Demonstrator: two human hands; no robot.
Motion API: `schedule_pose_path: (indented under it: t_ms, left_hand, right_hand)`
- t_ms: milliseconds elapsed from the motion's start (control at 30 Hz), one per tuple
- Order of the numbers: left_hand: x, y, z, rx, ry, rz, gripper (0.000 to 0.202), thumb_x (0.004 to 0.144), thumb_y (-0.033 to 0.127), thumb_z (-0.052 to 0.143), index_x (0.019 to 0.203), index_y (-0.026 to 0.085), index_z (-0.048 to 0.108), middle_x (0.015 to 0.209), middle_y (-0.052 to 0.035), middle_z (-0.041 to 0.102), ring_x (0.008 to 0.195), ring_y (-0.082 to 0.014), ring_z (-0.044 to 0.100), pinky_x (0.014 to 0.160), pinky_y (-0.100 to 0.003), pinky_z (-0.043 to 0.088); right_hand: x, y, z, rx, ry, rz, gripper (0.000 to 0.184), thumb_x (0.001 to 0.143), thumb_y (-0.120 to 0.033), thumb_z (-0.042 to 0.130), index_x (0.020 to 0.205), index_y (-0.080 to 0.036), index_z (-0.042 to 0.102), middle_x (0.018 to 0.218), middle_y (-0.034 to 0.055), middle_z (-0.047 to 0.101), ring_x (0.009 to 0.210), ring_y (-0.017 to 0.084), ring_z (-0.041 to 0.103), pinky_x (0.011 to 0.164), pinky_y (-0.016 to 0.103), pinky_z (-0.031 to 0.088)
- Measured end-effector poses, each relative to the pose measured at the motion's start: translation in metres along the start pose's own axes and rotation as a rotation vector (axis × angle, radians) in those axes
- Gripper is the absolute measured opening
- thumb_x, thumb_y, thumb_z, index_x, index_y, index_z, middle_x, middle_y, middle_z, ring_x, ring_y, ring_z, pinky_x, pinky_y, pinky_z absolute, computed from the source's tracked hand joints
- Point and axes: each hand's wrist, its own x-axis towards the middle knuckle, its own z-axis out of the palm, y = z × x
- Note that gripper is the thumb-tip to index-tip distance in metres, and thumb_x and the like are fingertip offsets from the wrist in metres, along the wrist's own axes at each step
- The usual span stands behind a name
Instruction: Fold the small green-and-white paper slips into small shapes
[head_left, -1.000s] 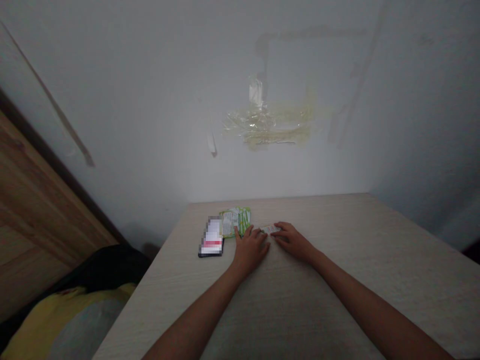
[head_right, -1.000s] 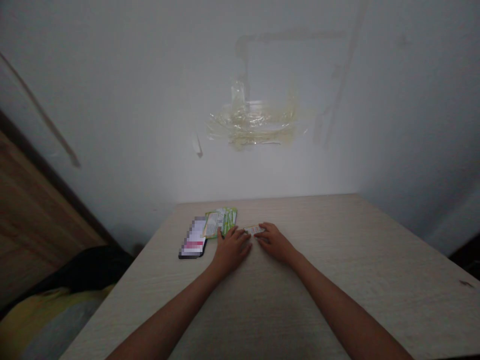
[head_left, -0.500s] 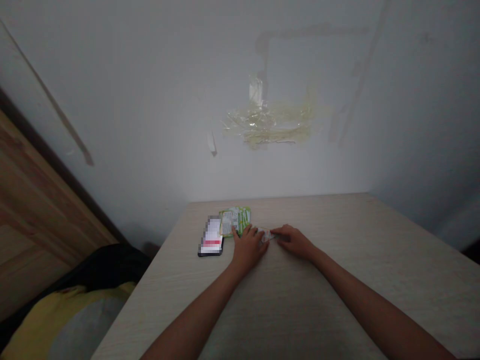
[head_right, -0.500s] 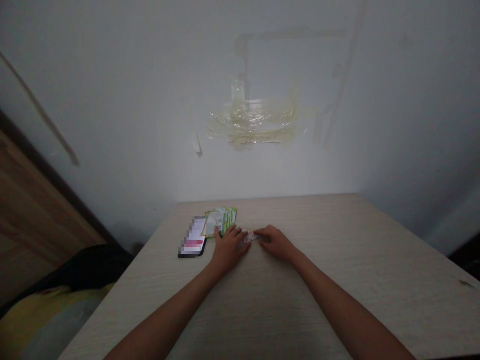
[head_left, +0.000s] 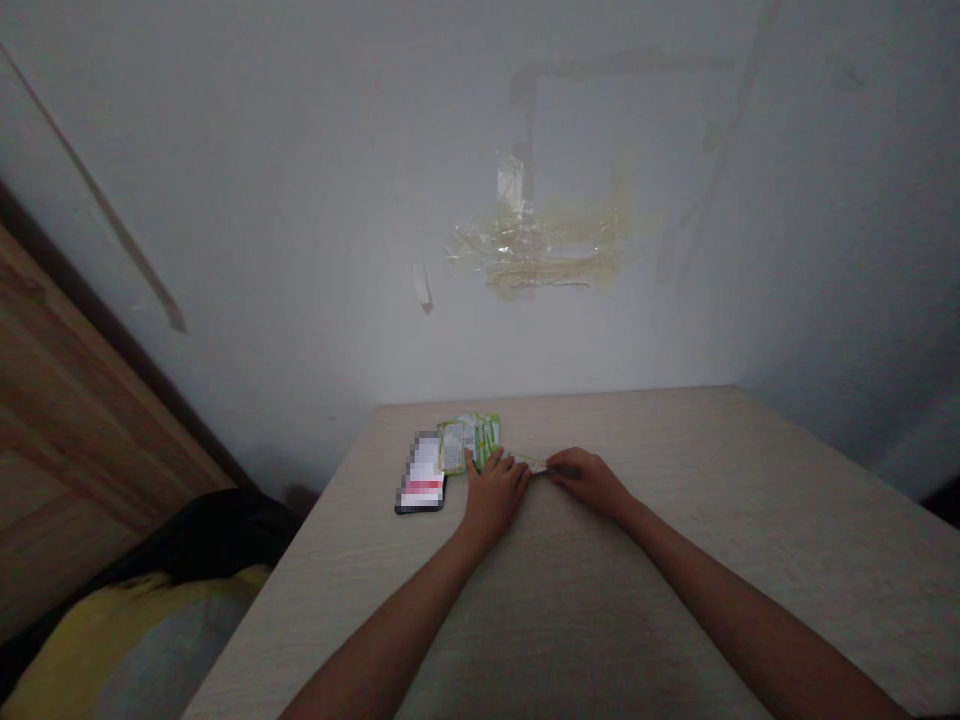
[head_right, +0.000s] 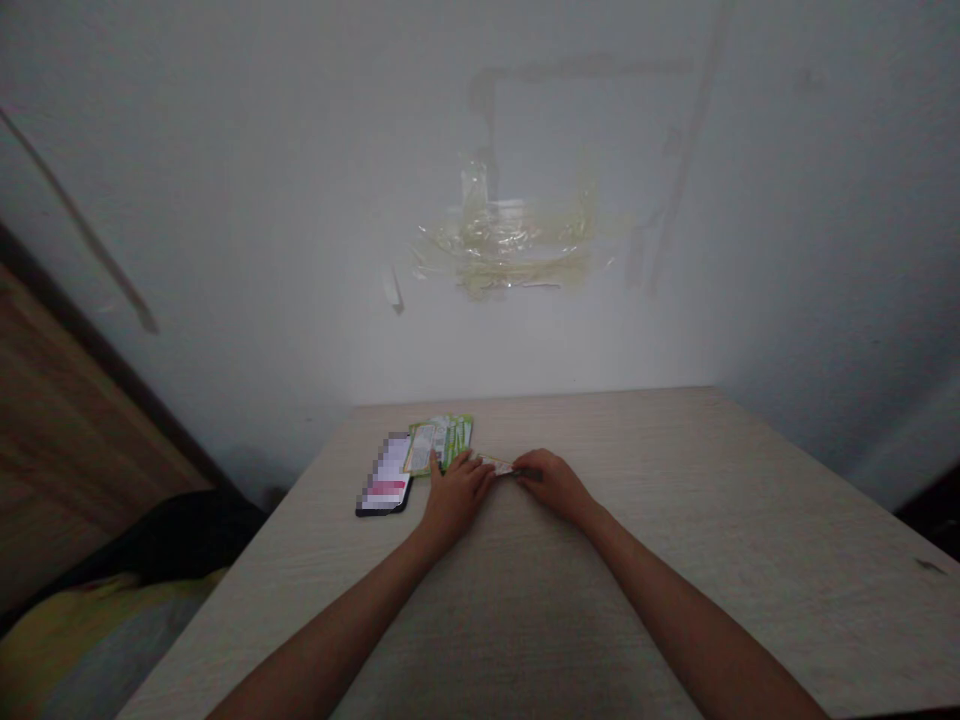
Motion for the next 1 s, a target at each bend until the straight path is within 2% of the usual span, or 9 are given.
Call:
schedule_pose_path:
  t_ms: [233,433,533,667,833,1000]
  left_hand:
    - [-0.001,-0.001,0.001,-0.003,0.010,0.009,0.028,0.098,0.036,0.038,0.108,0.032,0.064,0.117,-0.0014,0.067,0.127,-0.0243,0.046,0.109,-0.069,0.001]
    - [-0.002,-0.002,0.002,0.012,0.007,0.003,0.023,0.093,0.037,0.049,0.108,0.032,0.064,0.123,-0.0022,0.063,0.129,-0.0281,0.042,0.108,-0.071,0.004]
    - [-0.002,-0.003,0.004,-0.023,-0.009,0.009,0.023,0.092,0.038,0.049,0.111,0.036,0.063,0.128,-0.0003,0.060,0.130,-0.0288,0.040,0.107,-0.073,0.005]
    - [-0.002,-0.003,0.004,-0.088,-0.058,0.047,0.027,0.095,0.036,0.045,0.117,0.043,0.059,0.125,0.0033,0.062,0.129,-0.0253,0.043,0.105,-0.076,0.001]
    - [0.000,-0.003,0.004,-0.088,-0.088,0.056,0.025,0.094,0.037,0.047,0.114,0.041,0.061,0.125,0.0022,0.061,0.129,-0.0260,0.041,0.104,-0.076,-0.005]
    - [0.005,-0.002,0.004,-0.097,-0.101,0.044,0.022,0.093,0.039,0.049,0.108,0.038,0.065,0.122,0.0016,0.062,0.129,-0.0270,0.040,0.104,-0.076,-0.005]
  right_hand:
    - [0.001,-0.001,0.002,-0.055,-0.006,-0.007,0.015,0.085,-0.023,0.058,0.095,-0.023,0.070,0.096,0.0050,0.070,0.092,0.020,0.062,0.087,0.035,0.048]
    - [0.003,-0.002,0.004,-0.122,-0.037,-0.054,0.014,0.087,-0.023,0.057,0.093,-0.022,0.070,0.093,0.0056,0.069,0.091,0.020,0.060,0.085,0.034,0.047]
    - [0.004,-0.004,0.005,-0.139,-0.042,-0.048,0.014,0.087,-0.022,0.057,0.092,-0.021,0.071,0.091,0.0057,0.068,0.090,0.019,0.060,0.084,0.033,0.047]
    - [0.005,-0.006,0.007,-0.146,-0.014,-0.012,0.014,0.087,-0.023,0.058,0.090,-0.021,0.071,0.089,0.0060,0.068,0.090,0.020,0.059,0.085,0.033,0.046]
    - [0.006,-0.011,0.010,-0.155,0.035,0.039,0.012,0.086,-0.022,0.060,0.087,-0.019,0.072,0.086,0.0061,0.067,0.089,0.020,0.058,0.084,0.033,0.044]
    - [0.008,-0.012,0.014,-0.118,0.086,0.082,0.011,0.083,-0.021,0.062,0.085,-0.020,0.073,0.083,0.0046,0.067,0.087,0.020,0.058,0.083,0.032,0.043]
